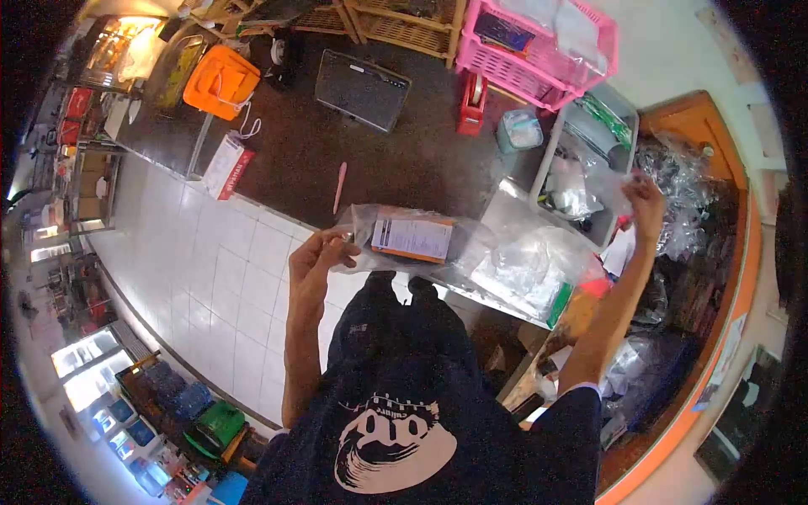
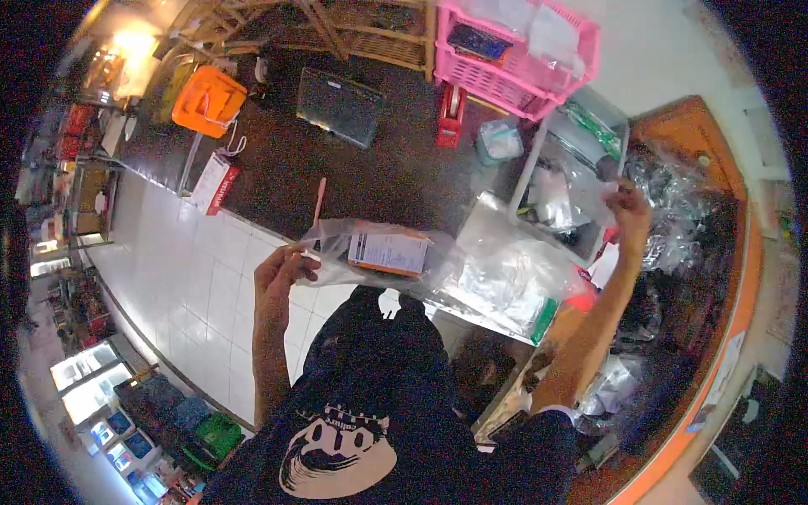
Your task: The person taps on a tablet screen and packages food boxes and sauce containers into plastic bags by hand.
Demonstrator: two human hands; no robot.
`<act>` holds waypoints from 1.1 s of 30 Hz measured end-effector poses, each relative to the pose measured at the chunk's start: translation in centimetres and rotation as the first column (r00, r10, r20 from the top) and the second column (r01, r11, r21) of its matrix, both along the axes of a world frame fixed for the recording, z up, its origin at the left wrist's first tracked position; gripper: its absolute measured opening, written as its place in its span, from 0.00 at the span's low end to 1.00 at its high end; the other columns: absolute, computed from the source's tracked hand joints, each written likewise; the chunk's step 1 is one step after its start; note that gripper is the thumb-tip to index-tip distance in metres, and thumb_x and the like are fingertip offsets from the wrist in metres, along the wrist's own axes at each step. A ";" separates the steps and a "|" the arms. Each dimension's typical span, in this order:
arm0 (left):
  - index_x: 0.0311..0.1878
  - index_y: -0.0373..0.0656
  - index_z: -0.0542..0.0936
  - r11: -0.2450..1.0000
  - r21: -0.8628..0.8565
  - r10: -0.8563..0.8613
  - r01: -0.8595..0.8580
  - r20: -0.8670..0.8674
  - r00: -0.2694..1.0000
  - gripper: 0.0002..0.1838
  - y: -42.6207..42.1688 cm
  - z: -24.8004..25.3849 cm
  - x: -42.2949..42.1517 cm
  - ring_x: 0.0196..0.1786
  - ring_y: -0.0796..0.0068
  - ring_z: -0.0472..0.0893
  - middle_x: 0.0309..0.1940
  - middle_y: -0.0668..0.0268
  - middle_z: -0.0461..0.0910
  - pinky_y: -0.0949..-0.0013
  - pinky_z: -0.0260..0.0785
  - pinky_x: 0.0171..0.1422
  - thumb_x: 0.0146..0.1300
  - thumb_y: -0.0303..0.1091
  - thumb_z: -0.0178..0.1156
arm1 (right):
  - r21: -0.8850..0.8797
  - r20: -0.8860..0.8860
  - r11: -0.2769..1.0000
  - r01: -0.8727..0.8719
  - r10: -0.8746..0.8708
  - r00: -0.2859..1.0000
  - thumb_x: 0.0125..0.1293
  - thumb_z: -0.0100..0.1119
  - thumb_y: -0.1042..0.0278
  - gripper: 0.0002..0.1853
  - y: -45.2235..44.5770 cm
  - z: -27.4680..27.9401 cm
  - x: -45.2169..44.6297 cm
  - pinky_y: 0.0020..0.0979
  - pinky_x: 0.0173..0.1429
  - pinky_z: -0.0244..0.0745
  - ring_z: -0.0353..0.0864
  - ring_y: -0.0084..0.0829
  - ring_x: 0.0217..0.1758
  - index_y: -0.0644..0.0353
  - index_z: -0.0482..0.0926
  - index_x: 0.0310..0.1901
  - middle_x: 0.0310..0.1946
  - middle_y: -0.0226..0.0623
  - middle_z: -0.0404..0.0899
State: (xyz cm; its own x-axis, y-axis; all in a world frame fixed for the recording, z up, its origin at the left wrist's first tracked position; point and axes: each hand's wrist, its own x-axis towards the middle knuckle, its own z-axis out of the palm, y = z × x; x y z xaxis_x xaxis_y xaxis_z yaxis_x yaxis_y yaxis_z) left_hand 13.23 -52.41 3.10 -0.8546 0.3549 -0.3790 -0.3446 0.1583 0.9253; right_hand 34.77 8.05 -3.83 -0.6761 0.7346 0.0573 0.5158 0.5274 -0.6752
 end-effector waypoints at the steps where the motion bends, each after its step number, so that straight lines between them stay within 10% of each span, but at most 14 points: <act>1: 0.52 0.33 0.80 1.000 0.003 -0.015 0.015 0.017 1.000 0.17 0.0 0.2 0.2 0.38 0.72 0.82 0.35 0.58 0.85 0.67 0.74 0.49 0.73 0.39 0.57 | -0.061 -0.016 0.998 -0.025 0.024 1.000 0.57 0.69 0.68 0.18 0.4 1.3 0.1 0.28 0.42 0.76 0.82 0.24 0.33 0.63 0.83 0.49 0.30 0.31 0.85; 5: 0.53 0.32 0.80 0.995 0.010 -0.097 0.096 0.040 0.995 0.19 -0.8 -0.3 1.3 0.37 0.72 0.82 0.36 0.56 0.85 0.68 0.73 0.49 0.72 0.41 0.58 | -0.050 0.283 0.999 -0.005 0.019 0.959 0.60 0.67 0.72 0.12 3.1 0.9 4.6 0.28 0.42 0.75 0.78 0.24 0.34 0.63 0.84 0.46 0.33 0.30 0.82; 7: 0.53 0.32 0.80 0.997 0.003 -0.081 0.081 0.050 0.995 0.19 -0.7 -0.3 1.5 0.37 0.72 0.82 0.36 0.56 0.85 0.68 0.73 0.49 0.71 0.41 0.59 | -0.598 -0.496 0.792 -0.125 -0.243 0.834 0.60 0.66 0.73 0.11 -1.2 4.3 5.0 0.25 0.42 0.73 0.77 0.22 0.37 0.63 0.84 0.45 0.32 0.29 0.82; 11: 0.53 0.33 0.80 0.994 -0.036 -0.103 0.105 0.066 0.993 0.18 -1.6 -0.3 2.1 0.38 0.72 0.82 0.35 0.56 0.85 0.66 0.73 0.50 0.70 0.39 0.61 | -0.227 -0.046 0.966 0.127 -0.141 0.989 0.61 0.65 0.73 0.13 0.7 0.9 8.2 0.27 0.45 0.74 0.78 0.24 0.39 0.63 0.84 0.48 0.33 0.27 0.81; 13: 0.53 0.33 0.80 0.994 -0.026 -0.100 0.102 0.055 0.993 0.17 -1.7 -0.3 2.3 0.37 0.72 0.82 0.35 0.56 0.85 0.65 0.73 0.50 0.69 0.38 0.61 | -0.514 -0.322 0.848 0.129 -0.330 0.887 0.60 0.67 0.72 0.11 -1.6 1.7 7.8 0.26 0.48 0.74 0.80 0.25 0.40 0.63 0.86 0.45 0.36 0.28 0.84; 15: 0.53 0.34 0.80 0.992 -0.023 -0.125 0.126 0.043 0.991 0.17 -2.2 -0.1 2.3 0.37 0.73 0.81 0.35 0.56 0.86 0.65 0.73 0.50 0.69 0.37 0.62 | 0.136 0.220 0.978 0.159 -0.186 0.958 0.61 0.66 0.71 0.12 -1.1 1.3 8.5 0.25 0.49 0.73 0.79 0.22 0.42 0.64 0.86 0.45 0.42 0.31 0.85; 16: 0.53 0.35 0.80 0.992 -0.012 -0.127 0.127 0.021 0.992 0.16 -2.1 -0.1 2.3 0.36 0.73 0.81 0.35 0.57 0.86 0.65 0.73 0.50 0.69 0.35 0.62 | -0.254 -0.271 0.958 0.132 -0.201 0.941 0.63 0.65 0.68 0.16 -2.7 2.4 8.2 0.29 0.51 0.75 0.81 0.28 0.43 0.65 0.84 0.51 0.45 0.32 0.85; 19: 0.53 0.36 0.80 0.996 0.023 -0.088 0.087 0.038 0.995 0.15 -2.3 -0.6 2.4 0.36 0.74 0.81 0.36 0.57 0.86 0.66 0.73 0.49 0.68 0.34 0.61 | -0.268 -0.593 0.960 0.076 -0.227 0.772 0.66 0.62 0.64 0.21 -13.5 10.7 2.5 0.35 0.54 0.77 0.81 0.32 0.46 0.65 0.80 0.57 0.50 0.35 0.83; 23: 0.54 0.37 0.79 0.995 0.098 -0.029 0.024 0.055 0.998 0.16 -1.7 -1.4 2.0 0.35 0.76 0.81 0.40 0.58 0.85 0.69 0.74 0.44 0.68 0.35 0.61 | -0.662 -0.739 0.670 -0.337 -0.506 0.445 0.68 0.61 0.52 0.24 -25.8 5.4 0.0 0.46 0.59 0.78 0.76 0.38 0.60 0.59 0.73 0.58 0.61 0.42 0.74; 25: 0.55 0.36 0.79 0.994 0.111 0.009 -0.013 0.039 0.999 0.16 -1.1 -1.3 2.0 0.35 0.76 0.81 0.41 0.58 0.85 0.69 0.74 0.43 0.68 0.35 0.61 | -0.729 -0.673 0.491 -0.476 -0.388 0.630 0.62 0.66 0.59 0.20 -35.2 0.2 -5.5 0.42 0.56 0.78 0.78 0.35 0.55 0.59 0.77 0.53 0.54 0.41 0.77; 28: 0.54 0.37 0.80 0.993 0.113 0.030 -0.031 0.008 1.000 0.16 -0.7 -0.9 1.5 0.34 0.76 0.81 0.44 0.58 0.85 0.69 0.75 0.42 0.68 0.35 0.60 | -0.726 -0.548 0.332 -0.603 0.251 0.798 0.54 0.72 0.69 0.17 -43.3 -4.5 -11.8 0.36 0.50 0.77 0.80 0.32 0.47 0.58 0.82 0.46 0.44 0.41 0.82; 30: 0.53 0.37 0.80 0.995 0.099 0.022 -0.022 -0.003 1.000 0.15 -0.8 -1.1 1.2 0.34 0.76 0.81 0.46 0.57 0.85 0.68 0.76 0.42 0.67 0.35 0.60 | -0.748 -0.267 0.420 -0.515 0.519 0.812 0.55 0.69 0.68 0.15 -43.3 -7.7 -11.5 0.38 0.50 0.77 0.82 0.36 0.46 0.59 0.83 0.45 0.43 0.45 0.83; 31: 0.53 0.35 0.80 0.993 0.119 0.008 -0.010 0.018 1.000 0.14 -0.8 -1.4 1.4 0.37 0.77 0.82 0.51 0.55 0.83 0.69 0.78 0.43 0.66 0.27 0.59 | -0.576 0.128 0.692 -0.435 0.603 0.788 0.58 0.66 0.66 0.11 -42.4 -9.8 -9.3 0.39 0.48 0.78 0.83 0.40 0.44 0.60 0.84 0.42 0.41 0.46 0.84; 33: 0.53 0.33 0.80 0.990 0.138 -0.001 -0.005 0.043 0.999 0.14 -0.6 -1.8 1.7 0.40 0.78 0.82 0.57 0.54 0.81 0.69 0.80 0.45 0.64 0.20 0.58 | -0.290 0.582 0.912 -0.289 0.408 0.703 0.63 0.57 0.61 0.12 -40.3 -6.7 -8.2 0.49 0.46 0.77 0.84 0.51 0.42 0.61 0.85 0.35 0.35 0.44 0.85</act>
State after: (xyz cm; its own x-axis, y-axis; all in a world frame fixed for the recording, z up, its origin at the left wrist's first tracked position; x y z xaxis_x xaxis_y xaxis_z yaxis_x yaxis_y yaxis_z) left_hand 14.96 -52.99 1.30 -0.8396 0.4046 -0.3624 -0.3843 0.0292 0.9228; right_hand 26.54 -32.29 -10.54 -0.7252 0.3964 -0.5630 0.6486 0.6679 -0.3651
